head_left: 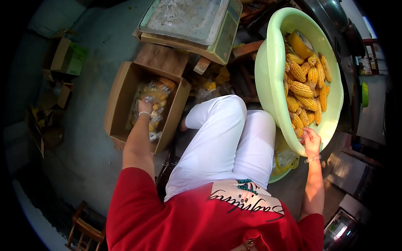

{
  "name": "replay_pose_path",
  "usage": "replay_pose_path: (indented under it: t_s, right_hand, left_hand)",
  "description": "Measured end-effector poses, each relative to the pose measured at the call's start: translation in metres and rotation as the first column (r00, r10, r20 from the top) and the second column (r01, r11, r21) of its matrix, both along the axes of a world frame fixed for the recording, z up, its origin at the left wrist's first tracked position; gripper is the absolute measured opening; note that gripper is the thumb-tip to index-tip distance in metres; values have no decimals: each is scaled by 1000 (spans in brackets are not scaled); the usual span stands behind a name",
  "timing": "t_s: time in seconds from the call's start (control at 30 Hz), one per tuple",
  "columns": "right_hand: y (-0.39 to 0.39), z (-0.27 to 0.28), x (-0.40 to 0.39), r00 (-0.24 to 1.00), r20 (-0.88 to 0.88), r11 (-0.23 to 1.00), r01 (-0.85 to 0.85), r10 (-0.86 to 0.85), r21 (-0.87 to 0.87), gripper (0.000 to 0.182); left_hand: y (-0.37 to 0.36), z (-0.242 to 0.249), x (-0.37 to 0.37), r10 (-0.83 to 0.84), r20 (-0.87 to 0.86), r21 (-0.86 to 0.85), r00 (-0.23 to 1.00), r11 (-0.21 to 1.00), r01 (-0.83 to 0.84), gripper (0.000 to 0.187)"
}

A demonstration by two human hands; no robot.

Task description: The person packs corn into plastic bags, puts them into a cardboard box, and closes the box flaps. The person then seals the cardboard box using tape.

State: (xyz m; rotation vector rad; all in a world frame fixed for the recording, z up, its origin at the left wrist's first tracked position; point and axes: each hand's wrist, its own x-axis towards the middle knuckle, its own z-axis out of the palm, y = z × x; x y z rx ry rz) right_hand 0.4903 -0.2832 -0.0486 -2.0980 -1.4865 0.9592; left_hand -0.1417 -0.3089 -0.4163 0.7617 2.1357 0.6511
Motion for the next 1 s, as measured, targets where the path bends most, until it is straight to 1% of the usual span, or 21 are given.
replay_pose_path:
  t_s: [0.1, 0.2, 0.23, 0.3, 0.4, 0.5, 0.6, 0.67, 0.7, 0.8, 0.87, 0.93, 1.0]
  right_hand:
    - [1, -2, 4, 1000, 12, 1000, -11, 11, -7, 18]
    - [1, 0, 1, 1000, 11, 1000, -4, 5, -18, 18]
    - [1, 1, -1, 1000, 10, 1000, 2, -1, -22, 17]
    - [1, 1, 0, 1000, 4, 1000, 13, -13, -27, 18]
    - [1, 1, 1, 1000, 11, 999, 15, -14, -32, 18]
    - [1, 2, -1, 1000, 3, 1000, 11, -11, -29, 18]
    - [3, 2, -3, 1000, 4, 999, 5, -5, -32, 19]
    - [3, 2, -3, 1000, 9, 999, 9, -9, -33, 19]
    - [2, 2, -3, 1000, 11, 999, 14, -14, -33, 20]
    - [1, 2, -2, 1000, 8, 1000, 13, -13, -27, 20]
    - [1, 2, -2, 1000, 6, 1000, 3, -3, -23, 20]
    - [2, 2, -1, 1000, 9, 1000, -8, 8, -20, 19]
    - [2, -1, 3, 1000, 7, 1000, -14, 14, -21, 19]
  left_hand:
    - [-5, 7, -7, -112, -227, -79, 967, 992, 97, 35]
    - [-9, 9, -14, -37, -312, -214, 949, 976, -32, 36]
    - [-10, 9, -13, -35, -334, -275, 942, 960, -62, 33]
    - [-6, 42, 1, -37, -377, -391, 925, 912, -123, 30]
    - [-12, 59, 14, -314, -415, -469, 854, 878, 94, 25]
    - [0, 65, 19, -572, -467, -511, 675, 797, 322, 28]
    - [18, 69, 14, -837, -301, -659, 457, 529, 535, 33]
    - [14, 65, 15, -947, -227, -799, 226, 314, 514, 37]
    - [10, 61, 18, -979, -172, -854, 107, 202, 479, 39]
    - [-16, 42, 19, -998, -57, -827, -38, 26, 562, 41]
    - [-30, 42, 23, -984, 61, -807, 166, 49, 589, 48]
    - [-41, 37, 28, -928, 118, -794, 354, 125, 594, 55]
    - [-53, 15, 27, -845, 110, -791, 523, 244, 561, 61]
